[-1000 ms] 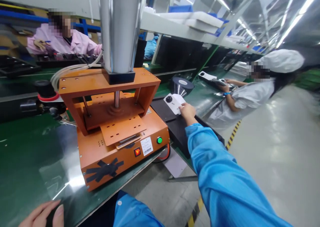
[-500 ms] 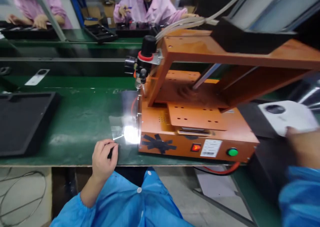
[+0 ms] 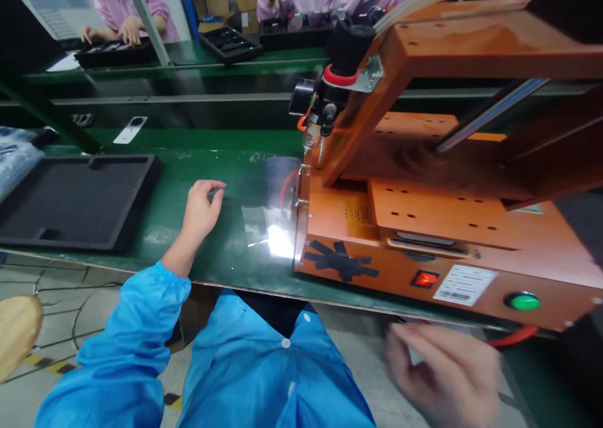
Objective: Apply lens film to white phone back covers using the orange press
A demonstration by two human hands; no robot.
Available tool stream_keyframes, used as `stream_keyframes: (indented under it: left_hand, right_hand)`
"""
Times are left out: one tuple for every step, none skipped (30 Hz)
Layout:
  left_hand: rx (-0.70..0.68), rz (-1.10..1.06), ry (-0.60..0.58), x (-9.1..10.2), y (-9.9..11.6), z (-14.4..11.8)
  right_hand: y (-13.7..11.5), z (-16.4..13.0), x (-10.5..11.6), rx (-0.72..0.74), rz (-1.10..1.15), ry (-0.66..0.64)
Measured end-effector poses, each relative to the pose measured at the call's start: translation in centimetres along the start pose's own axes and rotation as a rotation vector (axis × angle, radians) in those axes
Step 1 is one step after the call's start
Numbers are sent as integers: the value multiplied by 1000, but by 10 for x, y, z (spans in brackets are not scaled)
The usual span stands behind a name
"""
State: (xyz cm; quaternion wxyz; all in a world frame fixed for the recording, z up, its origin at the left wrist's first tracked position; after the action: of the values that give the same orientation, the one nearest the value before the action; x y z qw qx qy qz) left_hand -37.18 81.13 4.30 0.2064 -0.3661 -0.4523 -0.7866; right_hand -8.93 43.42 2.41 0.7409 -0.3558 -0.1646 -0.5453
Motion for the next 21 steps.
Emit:
stream_keyframes:
  left_hand:
    - [-50,16,-45,-7,3,9]
    - [-104,34,-97,-15,6,17]
    - [-153,56,-155,-23,9,23]
    - [-188,83,-214,-31,12,27]
    - [-204,110,-272,-37,13,29]
    - [-201,133,-322,-42,13,29]
    - [-186,148,-359,-46,12,26]
    - [-165,152,-381,-47,9,22]
    - [-148,144,-392,-47,6,17]
    - [-139,127,-391,-46,3,11]
    - [-137,104,-384,-44,0,5]
    - [-140,77,-373,-41,-2,-1]
    - [-141,49,-360,-39,-4,-6]
    - [-141,22,-349,-37,-4,-10]
    - [-136,-1,-338,-35,-4,-13]
    - [-128,-22,-330,-35,-4,-14]
    - [-118,-38,-323,-35,-3,-15]
    - [-109,-52,-317,-35,-2,-15]
    - [-104,-64,-312,-36,-2,-15]
    - [-100,-75,-306,-36,-2,-14]
    - [-96,-85,-299,-37,-3,-14]
  right_hand:
    - [-19,6,-13,96,12,2]
    - [-36,14,-25,144,39,-10]
    - [-51,24,-36,169,79,-26]
    - [-64,36,-46,165,129,-52]
    - [-74,48,-55,161,173,-80]
    - [-82,60,-63,164,201,-114]
    - [-88,72,-70,170,210,-154]
    - [-93,84,-77,177,202,-192]
    - [-96,96,-85,176,182,-229]
    - [-97,108,-94,166,150,-263]
    - [-97,121,-104,150,109,-291]
    - [-96,133,-116,127,57,-317]
    - [-95,145,-130,97,-3,-344]
    - [-93,156,-145,60,-66,-374]
    - [-91,167,-161,17,-124,-407]
    - [-89,176,-176,-28,-168,-440]
    - [-87,183,-190,-72,-197,-471]
    - [-87,188,-202,-108,-210,-499]
    - [-87,191,-212,-134,-214,-522]
    - [-87,193,-220,-151,-216,-537]
    - [-88,194,-225,-162,-219,-549]
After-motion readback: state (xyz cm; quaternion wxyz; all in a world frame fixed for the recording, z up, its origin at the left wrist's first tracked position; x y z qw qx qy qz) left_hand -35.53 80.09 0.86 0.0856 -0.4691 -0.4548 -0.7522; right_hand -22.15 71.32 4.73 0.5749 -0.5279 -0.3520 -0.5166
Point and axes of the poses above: each hand's wrist, its own z-axis towards the middle knuckle, its own x-axis out of the back of the hand, y = z × x, the point moved 1 cm from there along z, towards the middle knuckle, and after that the axes turned 2 degrees about -x, right-handed, at the moved point
